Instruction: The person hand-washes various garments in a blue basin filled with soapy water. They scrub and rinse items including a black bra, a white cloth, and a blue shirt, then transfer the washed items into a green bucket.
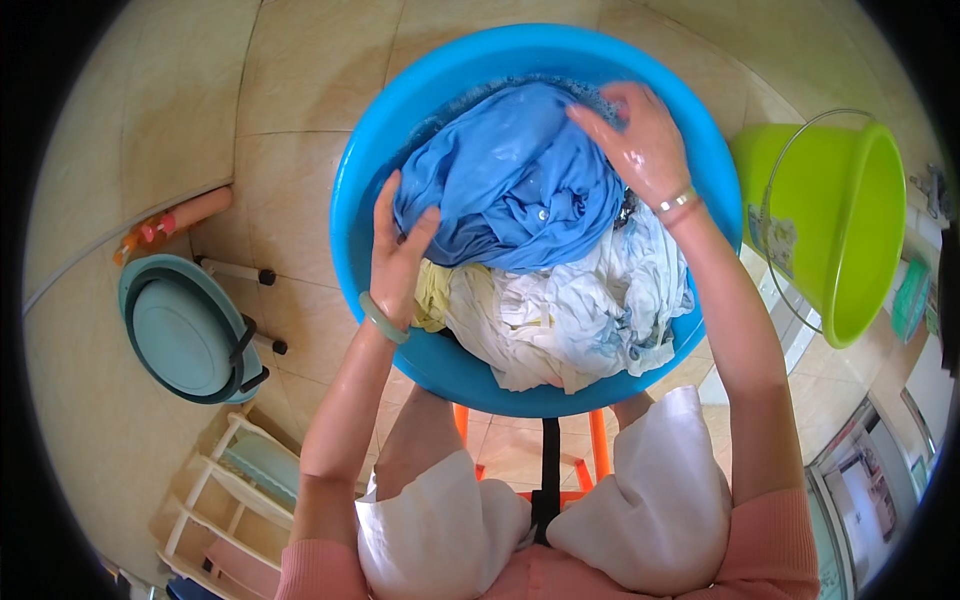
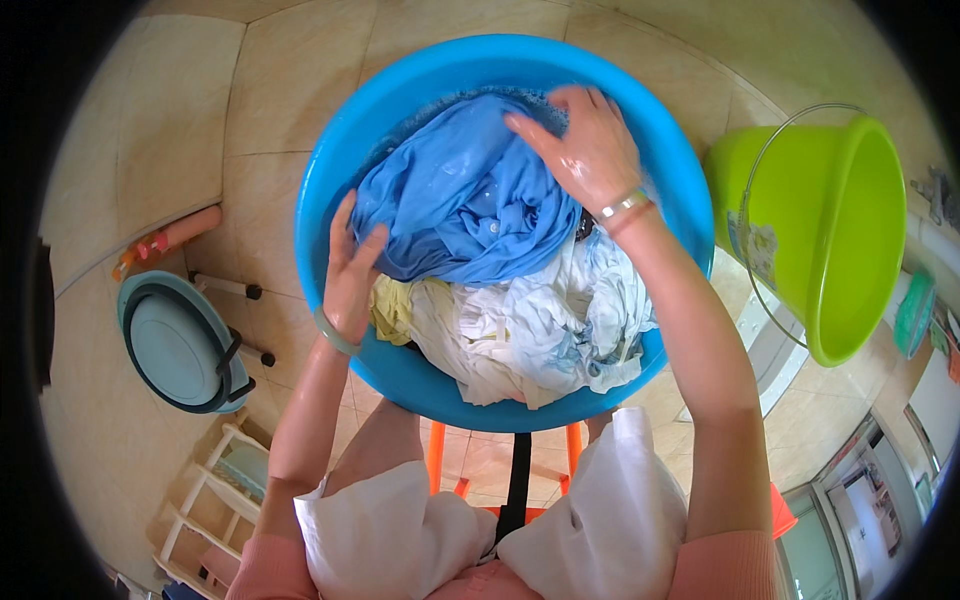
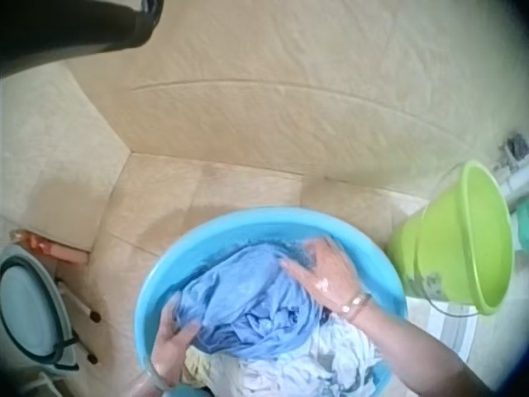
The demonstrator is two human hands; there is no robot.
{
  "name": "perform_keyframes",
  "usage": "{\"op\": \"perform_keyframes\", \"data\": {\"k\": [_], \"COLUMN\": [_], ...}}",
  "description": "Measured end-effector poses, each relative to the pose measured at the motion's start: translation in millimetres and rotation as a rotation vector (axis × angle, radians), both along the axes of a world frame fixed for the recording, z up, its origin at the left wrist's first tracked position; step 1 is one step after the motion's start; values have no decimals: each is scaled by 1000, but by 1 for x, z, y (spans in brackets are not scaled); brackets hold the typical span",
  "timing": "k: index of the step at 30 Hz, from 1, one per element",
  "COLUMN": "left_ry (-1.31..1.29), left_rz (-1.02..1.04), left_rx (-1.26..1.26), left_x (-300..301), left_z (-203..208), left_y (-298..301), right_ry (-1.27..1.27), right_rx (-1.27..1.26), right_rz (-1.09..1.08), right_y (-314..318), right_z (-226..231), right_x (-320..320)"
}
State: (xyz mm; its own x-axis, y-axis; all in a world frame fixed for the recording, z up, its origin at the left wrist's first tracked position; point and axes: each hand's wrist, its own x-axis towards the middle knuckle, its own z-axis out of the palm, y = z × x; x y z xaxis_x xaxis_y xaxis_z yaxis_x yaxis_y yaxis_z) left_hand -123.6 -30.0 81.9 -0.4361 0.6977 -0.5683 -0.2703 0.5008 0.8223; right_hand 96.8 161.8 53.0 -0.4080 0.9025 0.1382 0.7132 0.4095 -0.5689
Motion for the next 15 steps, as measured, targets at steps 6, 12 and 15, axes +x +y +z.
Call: {"op": "perform_keyframes", "data": {"k": [6, 12, 15], "left_ry": [1218, 1057, 1025], "left_rz": [-598, -982, -988], "left_rx": [121, 274, 380], "left_x": [21, 65, 67], "left_z": [16, -21, -19], "left_y": [3, 14, -5], "right_ry": [-118, 1052, 1304], "right_rx": [-428, -1129, -1304], "right_rz": [-45, -627, -734], "right_y": [-58, -66, -73], "right_z": [-13, -6, -13], "right_x": [51, 54, 80]}}
